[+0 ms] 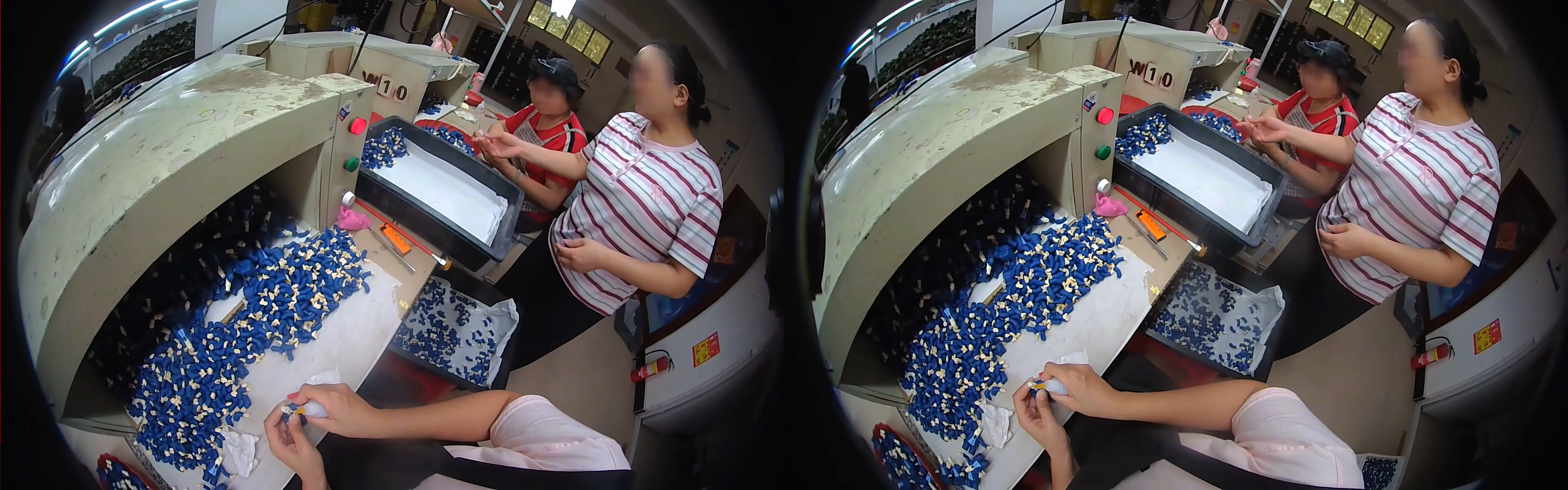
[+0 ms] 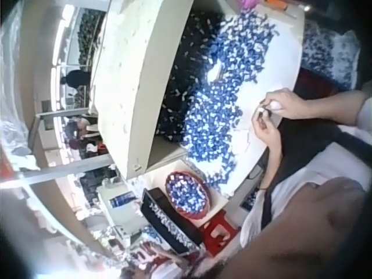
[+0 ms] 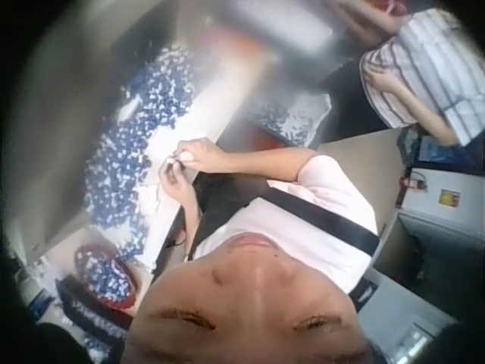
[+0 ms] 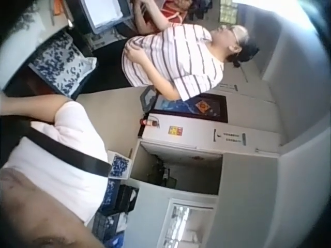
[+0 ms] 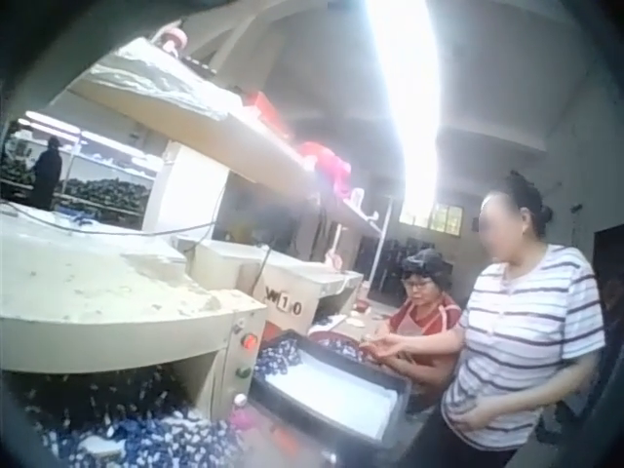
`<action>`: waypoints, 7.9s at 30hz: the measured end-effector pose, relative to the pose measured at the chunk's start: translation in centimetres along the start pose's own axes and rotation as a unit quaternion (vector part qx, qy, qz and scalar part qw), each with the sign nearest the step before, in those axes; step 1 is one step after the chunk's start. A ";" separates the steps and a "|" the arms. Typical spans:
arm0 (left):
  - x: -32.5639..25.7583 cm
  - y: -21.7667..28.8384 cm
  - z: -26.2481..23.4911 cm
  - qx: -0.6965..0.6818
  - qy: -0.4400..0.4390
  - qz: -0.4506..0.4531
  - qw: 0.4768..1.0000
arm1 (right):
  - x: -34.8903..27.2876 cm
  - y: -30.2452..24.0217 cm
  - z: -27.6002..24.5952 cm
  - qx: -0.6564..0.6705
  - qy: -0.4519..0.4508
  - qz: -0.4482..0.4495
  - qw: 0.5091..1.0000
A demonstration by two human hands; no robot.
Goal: The person assembles toy figurines by applying glue from a bottle onto components, attaching pieces together by hand, and brushing the joints with a brush.
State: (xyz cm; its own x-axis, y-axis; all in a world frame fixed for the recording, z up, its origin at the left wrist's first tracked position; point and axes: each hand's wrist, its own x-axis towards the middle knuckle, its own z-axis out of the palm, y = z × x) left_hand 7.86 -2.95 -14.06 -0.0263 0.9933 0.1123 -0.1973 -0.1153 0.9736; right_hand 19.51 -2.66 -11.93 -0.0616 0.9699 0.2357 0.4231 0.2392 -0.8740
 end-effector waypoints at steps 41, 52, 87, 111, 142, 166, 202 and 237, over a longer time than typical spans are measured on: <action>0.4 -0.8 -0.4 0.008 -0.005 0.020 1.000 | 0.3 -1.0 -0.3 0.007 -0.001 0.103 0.995; 0.4 0.4 -0.4 -0.101 0.000 -0.026 0.995 | 1.2 -1.5 -0.4 0.033 -0.015 0.053 0.998; -0.6 1.5 0.3 -0.254 -0.025 -0.132 0.958 | -1.8 -1.8 -3.0 0.113 0.045 -0.006 0.993; -1.2 1.5 0.1 0.033 -0.042 0.060 0.997 | -2.0 -2.1 -2.3 0.085 0.048 0.013 0.995; -1.1 -1.2 -1.9 0.015 -0.019 0.059 0.998 | -1.4 -1.3 -0.6 0.027 0.018 0.031 0.999; -0.4 -0.4 -1.2 0.002 -0.026 0.002 1.000 | -0.7 -0.9 -0.1 0.058 0.033 0.110 0.992; -1.0 2.3 -0.9 -0.479 -0.124 -0.293 0.818 | -2.0 -2.5 -1.7 -0.146 0.081 -0.152 0.974; -1.3 1.5 -2.6 -0.478 -0.076 -0.258 0.836 | -1.1 -1.6 0.9 -0.170 0.048 -0.242 0.954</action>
State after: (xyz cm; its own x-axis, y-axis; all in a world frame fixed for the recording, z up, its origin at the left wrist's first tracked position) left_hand 5.06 -4.45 -13.21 0.4142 0.8926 -0.1782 -0.8395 0.4503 0.3040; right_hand 18.10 -4.10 -11.12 -0.2479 0.7377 0.6280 0.6355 0.6131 -0.4694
